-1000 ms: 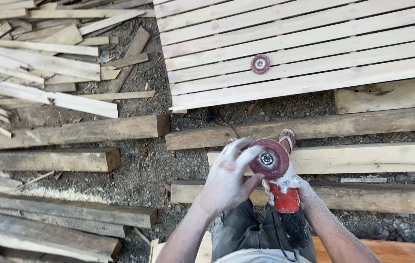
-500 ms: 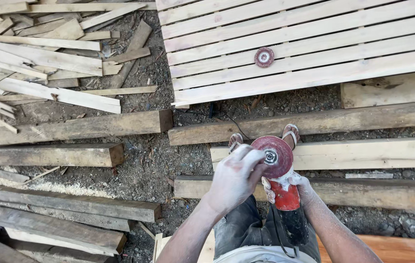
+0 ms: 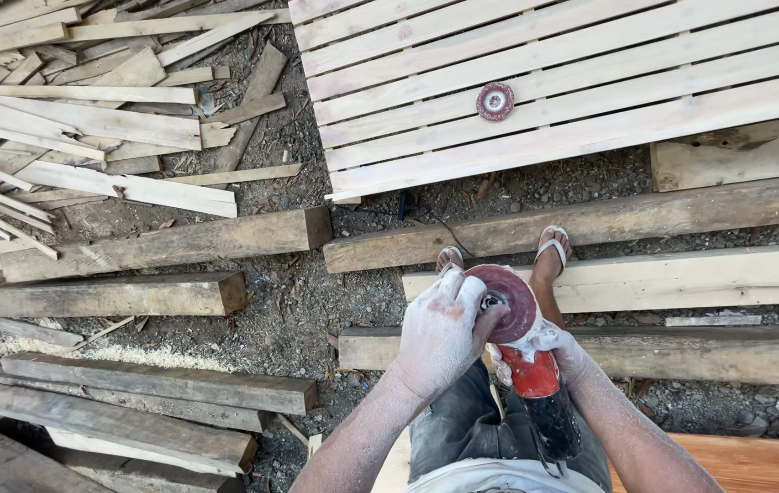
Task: The person sands a wooden slatted structure using a power sander, moving the tool across the surface of the slats while wearing gloves.
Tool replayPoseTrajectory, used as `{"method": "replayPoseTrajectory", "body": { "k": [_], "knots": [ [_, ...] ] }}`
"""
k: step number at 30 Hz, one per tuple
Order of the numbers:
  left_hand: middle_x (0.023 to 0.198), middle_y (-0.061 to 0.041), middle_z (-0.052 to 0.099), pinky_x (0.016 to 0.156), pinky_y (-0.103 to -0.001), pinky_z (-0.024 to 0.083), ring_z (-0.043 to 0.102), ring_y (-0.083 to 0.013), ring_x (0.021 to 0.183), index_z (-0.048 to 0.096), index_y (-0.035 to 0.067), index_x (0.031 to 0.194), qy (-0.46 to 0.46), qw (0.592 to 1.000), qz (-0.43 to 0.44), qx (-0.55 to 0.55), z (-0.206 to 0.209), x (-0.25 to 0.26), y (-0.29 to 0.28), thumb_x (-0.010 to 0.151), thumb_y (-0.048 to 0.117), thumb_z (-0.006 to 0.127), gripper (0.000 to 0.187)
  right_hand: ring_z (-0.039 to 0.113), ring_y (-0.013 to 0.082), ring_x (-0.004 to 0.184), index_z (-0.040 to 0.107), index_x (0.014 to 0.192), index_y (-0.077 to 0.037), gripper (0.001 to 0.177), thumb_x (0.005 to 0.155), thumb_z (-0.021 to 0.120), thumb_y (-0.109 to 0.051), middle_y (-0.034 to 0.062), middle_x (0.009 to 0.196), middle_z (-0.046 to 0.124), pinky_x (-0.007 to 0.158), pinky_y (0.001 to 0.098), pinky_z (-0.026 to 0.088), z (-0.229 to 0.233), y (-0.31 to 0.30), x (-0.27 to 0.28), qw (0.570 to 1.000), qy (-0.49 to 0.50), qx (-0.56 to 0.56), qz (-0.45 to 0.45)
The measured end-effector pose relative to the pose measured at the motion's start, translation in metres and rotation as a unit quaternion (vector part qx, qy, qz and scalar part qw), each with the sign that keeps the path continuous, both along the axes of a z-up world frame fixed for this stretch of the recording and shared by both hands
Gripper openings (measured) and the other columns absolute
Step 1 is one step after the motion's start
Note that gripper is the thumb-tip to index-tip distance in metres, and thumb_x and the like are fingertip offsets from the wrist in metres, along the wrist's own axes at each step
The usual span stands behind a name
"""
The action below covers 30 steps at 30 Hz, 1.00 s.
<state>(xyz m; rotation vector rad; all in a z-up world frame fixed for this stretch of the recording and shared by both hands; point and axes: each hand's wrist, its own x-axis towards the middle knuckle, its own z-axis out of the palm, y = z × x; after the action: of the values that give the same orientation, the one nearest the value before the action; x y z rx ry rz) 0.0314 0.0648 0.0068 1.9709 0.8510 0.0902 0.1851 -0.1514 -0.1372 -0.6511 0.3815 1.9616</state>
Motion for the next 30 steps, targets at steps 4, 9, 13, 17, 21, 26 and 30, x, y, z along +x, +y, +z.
{"method": "replayPoseTrajectory", "body": {
  "k": [4,9,13,17,21,26,30],
  "knots": [
    [0.110,-0.014,0.064,0.086,-0.044,0.054,0.066,-0.0349,0.101,0.062,0.007,0.113,-0.091,0.995,-0.026,0.043,0.000,-0.006,-0.002,0.090,0.014,0.072,0.026,0.073,0.0358,0.082,0.050,0.138,-0.003,0.084,0.067,0.085,-0.032,0.0266,0.100,0.068,0.069,0.0462,0.062,0.003,0.002,-0.001,1.000,-0.009,0.020,0.005],
    [0.106,-0.014,0.064,0.087,-0.045,0.054,0.066,-0.0352,0.101,0.062,0.006,0.111,-0.070,0.995,-0.053,0.039,-0.005,-0.001,-0.005,0.091,0.015,0.072,0.024,0.072,0.0374,0.082,0.051,0.136,0.003,0.082,0.072,0.084,-0.035,0.0271,0.103,0.068,0.070,0.0475,0.062,-0.006,-0.005,0.005,0.998,0.030,0.049,0.009],
    [0.101,-0.013,0.064,0.083,-0.047,0.053,0.066,-0.0351,0.096,0.062,0.006,0.105,0.015,1.000,-0.014,0.007,0.004,0.008,-0.012,0.091,0.022,0.076,0.025,0.072,0.0380,0.082,0.050,0.134,0.002,0.080,0.073,0.084,-0.037,0.0270,0.103,0.068,0.072,0.0472,0.062,-0.012,-0.014,0.005,0.998,0.059,0.033,0.002],
    [0.110,-0.015,0.064,0.087,-0.044,0.053,0.066,-0.0349,0.103,0.062,0.005,0.114,-0.100,0.994,-0.004,0.044,0.012,0.007,-0.006,0.089,0.013,0.072,0.028,0.073,0.0369,0.081,0.051,0.133,0.000,0.080,0.069,0.084,-0.034,0.0253,0.103,0.068,0.070,0.0479,0.062,-0.018,-0.011,0.007,0.999,0.021,0.029,0.021],
    [0.109,-0.014,0.065,0.088,-0.044,0.053,0.066,-0.0344,0.103,0.064,0.007,0.115,-0.058,0.994,-0.078,0.058,0.008,0.005,0.000,0.084,0.008,0.070,0.032,0.073,0.0362,0.084,0.051,0.133,0.006,0.078,0.074,0.083,-0.033,0.0267,0.105,0.068,0.072,0.0475,0.062,-0.017,-0.013,0.008,0.997,0.052,0.059,0.013],
    [0.106,-0.015,0.063,0.088,-0.046,0.053,0.065,-0.0351,0.102,0.060,0.005,0.108,-0.039,0.996,-0.060,0.061,0.000,0.011,-0.001,0.089,0.011,0.072,0.023,0.073,0.0354,0.082,0.052,0.132,0.004,0.078,0.073,0.084,-0.034,0.0258,0.102,0.068,0.072,0.0471,0.063,-0.022,-0.009,0.008,0.997,0.050,0.054,0.011],
    [0.101,-0.015,0.064,0.083,-0.047,0.052,0.064,-0.0351,0.096,0.062,0.006,0.103,0.023,0.998,-0.031,0.041,0.000,0.015,-0.008,0.089,0.018,0.076,0.024,0.073,0.0368,0.080,0.052,0.133,0.005,0.078,0.075,0.084,-0.034,0.0275,0.101,0.069,0.070,0.0468,0.063,-0.027,-0.009,0.005,0.996,0.045,0.072,0.001]
  ]
}}
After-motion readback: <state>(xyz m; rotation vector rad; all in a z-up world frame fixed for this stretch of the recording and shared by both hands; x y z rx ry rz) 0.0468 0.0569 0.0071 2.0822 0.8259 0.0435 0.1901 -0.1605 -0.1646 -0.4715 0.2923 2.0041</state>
